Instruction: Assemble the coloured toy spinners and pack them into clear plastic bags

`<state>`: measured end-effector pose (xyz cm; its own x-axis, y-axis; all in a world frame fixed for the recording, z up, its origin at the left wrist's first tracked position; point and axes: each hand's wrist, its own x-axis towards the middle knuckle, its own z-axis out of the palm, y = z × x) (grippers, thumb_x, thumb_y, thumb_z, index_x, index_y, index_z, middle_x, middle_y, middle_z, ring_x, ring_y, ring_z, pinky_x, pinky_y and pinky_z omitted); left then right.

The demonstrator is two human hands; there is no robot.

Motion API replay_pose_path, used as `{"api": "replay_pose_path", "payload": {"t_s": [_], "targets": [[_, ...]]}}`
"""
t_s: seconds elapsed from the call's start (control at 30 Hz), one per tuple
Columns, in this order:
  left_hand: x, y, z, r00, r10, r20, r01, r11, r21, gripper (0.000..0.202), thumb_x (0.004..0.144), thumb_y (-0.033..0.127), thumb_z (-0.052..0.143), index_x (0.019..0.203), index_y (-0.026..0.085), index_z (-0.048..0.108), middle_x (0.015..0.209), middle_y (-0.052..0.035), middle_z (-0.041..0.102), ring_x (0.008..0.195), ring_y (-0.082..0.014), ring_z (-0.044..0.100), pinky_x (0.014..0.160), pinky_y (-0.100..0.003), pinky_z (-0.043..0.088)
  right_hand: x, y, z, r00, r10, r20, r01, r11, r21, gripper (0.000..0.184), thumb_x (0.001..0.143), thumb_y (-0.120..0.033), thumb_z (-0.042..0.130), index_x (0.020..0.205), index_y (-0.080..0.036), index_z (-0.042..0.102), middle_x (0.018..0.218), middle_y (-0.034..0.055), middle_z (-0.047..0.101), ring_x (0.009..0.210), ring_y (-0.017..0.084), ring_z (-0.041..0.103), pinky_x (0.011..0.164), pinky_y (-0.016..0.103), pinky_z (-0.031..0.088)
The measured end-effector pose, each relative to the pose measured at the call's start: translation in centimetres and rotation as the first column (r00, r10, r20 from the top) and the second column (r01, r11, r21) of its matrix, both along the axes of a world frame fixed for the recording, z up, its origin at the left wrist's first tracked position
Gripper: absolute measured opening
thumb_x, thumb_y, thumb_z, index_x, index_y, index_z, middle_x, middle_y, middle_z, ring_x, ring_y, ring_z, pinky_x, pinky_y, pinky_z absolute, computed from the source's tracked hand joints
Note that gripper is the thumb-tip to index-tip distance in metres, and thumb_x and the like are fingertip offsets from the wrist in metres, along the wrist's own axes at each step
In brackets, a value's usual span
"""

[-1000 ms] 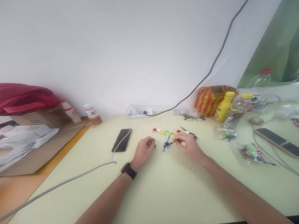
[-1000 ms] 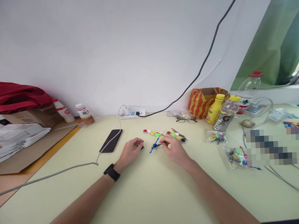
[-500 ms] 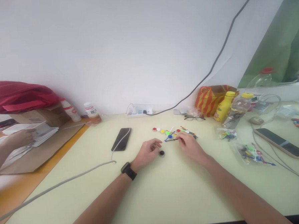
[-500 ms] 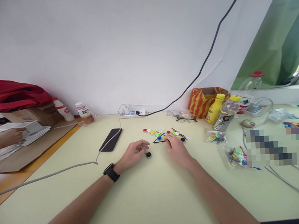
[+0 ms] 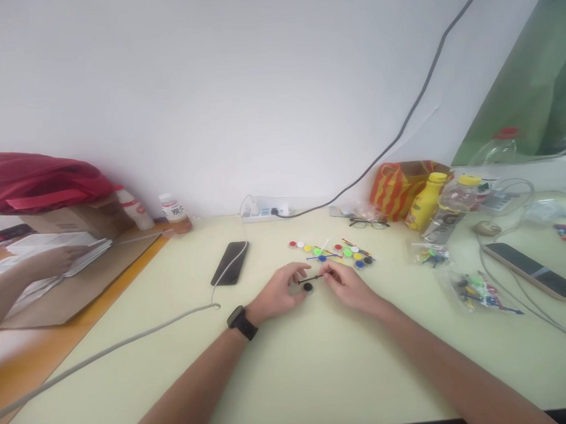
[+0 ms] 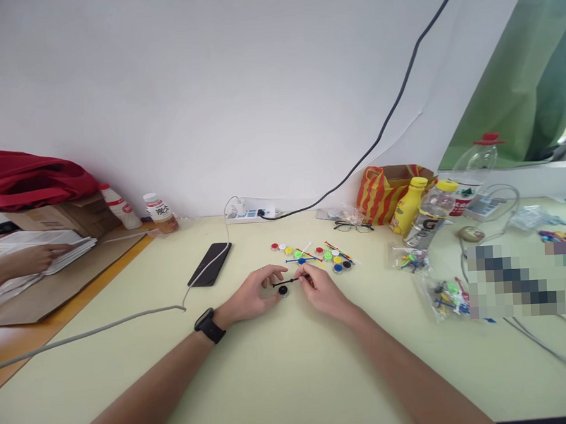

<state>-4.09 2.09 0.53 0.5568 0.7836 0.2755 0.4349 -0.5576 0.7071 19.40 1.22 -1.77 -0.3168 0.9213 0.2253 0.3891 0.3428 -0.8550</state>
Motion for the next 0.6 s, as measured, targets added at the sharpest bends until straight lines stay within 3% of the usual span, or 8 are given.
{"api": "replay_pose_path", "payload": {"t_s": [0.3, 0.6], "targets": [[1.2, -0.2, 0.1, 0.999, 0.026, 0.018, -0.025, 0.997, -0.067, 0.032, 0.087, 0.032, 0.068, 0.118, 0.027, 0.071, 0.102, -0.0039, 0.075, 0.094, -0.0215, 0.067, 0.086, -0.032, 0.053, -0.7, -0.4, 0.2, 0.997, 0.054, -0.054, -0.054, 0.999, 0.006, 0.017, 0.097, -0.031, 0.051, 0.101, -0.021, 0.064, 0.092, 0.004, 0.069, 0.08, 0.02, 0.062, 0.07, 0.031, 0.046], [1.2, -0.4, 0.1, 1.0, 0.019, 0.015, -0.018, 0.998, -0.054, 0.02, 0.086, 0.033, 0.071, 0.103, 0.026, 0.076, 0.098, -0.0034, 0.076, 0.091, -0.0216, 0.067, 0.084, -0.032, 0.054, -0.6, -0.4, 0.4, 0.997, 0.069, -0.034, -0.07, 0.997, -0.015, 0.015, 0.095, -0.03, 0.054, 0.093, -0.02, 0.065, 0.084, 0.0032, 0.069, 0.073, 0.018, 0.059, 0.065, 0.029, 0.042]]}}
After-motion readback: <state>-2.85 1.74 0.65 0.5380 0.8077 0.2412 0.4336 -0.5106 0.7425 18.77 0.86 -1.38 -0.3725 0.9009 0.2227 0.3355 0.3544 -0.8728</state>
